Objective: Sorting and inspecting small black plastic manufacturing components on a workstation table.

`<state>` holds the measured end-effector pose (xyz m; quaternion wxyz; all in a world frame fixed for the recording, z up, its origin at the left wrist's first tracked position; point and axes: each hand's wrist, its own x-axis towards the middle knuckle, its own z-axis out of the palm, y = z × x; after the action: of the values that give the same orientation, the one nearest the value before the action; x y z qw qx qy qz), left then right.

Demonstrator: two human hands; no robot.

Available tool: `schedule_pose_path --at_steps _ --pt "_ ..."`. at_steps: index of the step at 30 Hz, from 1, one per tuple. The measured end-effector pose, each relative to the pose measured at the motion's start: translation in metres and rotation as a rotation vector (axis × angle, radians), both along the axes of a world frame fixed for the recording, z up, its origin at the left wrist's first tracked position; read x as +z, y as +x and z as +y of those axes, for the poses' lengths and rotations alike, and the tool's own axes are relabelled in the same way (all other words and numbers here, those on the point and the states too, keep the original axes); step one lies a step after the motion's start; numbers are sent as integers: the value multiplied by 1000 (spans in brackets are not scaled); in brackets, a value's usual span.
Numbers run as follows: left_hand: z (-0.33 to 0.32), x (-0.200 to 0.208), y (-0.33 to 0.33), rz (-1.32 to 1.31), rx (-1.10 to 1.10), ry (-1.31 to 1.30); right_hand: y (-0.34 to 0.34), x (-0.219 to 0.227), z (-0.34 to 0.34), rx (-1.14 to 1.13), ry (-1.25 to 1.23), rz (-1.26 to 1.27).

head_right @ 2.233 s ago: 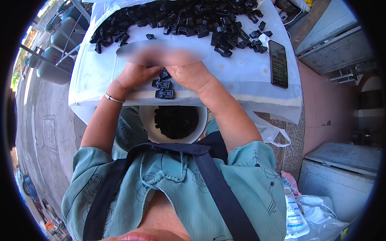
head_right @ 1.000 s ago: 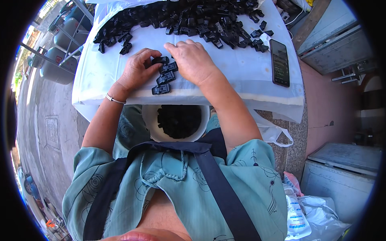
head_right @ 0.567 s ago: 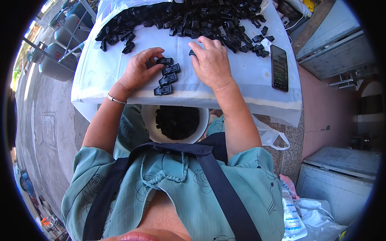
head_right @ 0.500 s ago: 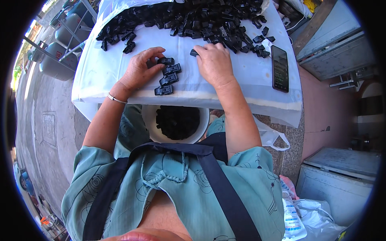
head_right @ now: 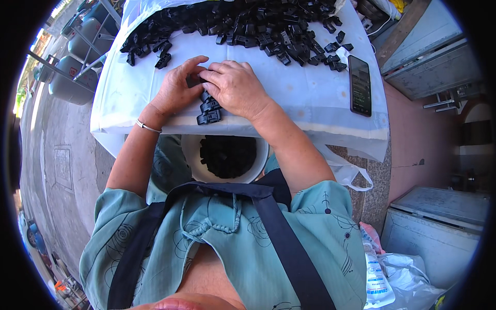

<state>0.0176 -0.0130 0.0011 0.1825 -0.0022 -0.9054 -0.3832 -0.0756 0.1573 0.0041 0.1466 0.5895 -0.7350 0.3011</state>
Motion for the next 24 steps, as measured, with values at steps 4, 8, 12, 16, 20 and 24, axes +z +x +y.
schedule_pose_path --at_steps 4,8,12,16,20,24 --pt "-11 3 7 167 135 -143 2 -10 8 -63 87 4" --pt "-45 -2 11 228 661 -621 -2 -3 20 31 12 -60" --pt "-53 -3 7 -10 428 -210 -37 18 44 -672 -23 222" --pt "-21 4 -15 -45 269 -59 -61 0 43 -688 139 104" --pt "-10 13 -21 -141 260 -252 -57 1 40 -385 -169 -263" --pt "-12 10 -21 -87 325 -350 -37 3 33 -121 -259 -702"
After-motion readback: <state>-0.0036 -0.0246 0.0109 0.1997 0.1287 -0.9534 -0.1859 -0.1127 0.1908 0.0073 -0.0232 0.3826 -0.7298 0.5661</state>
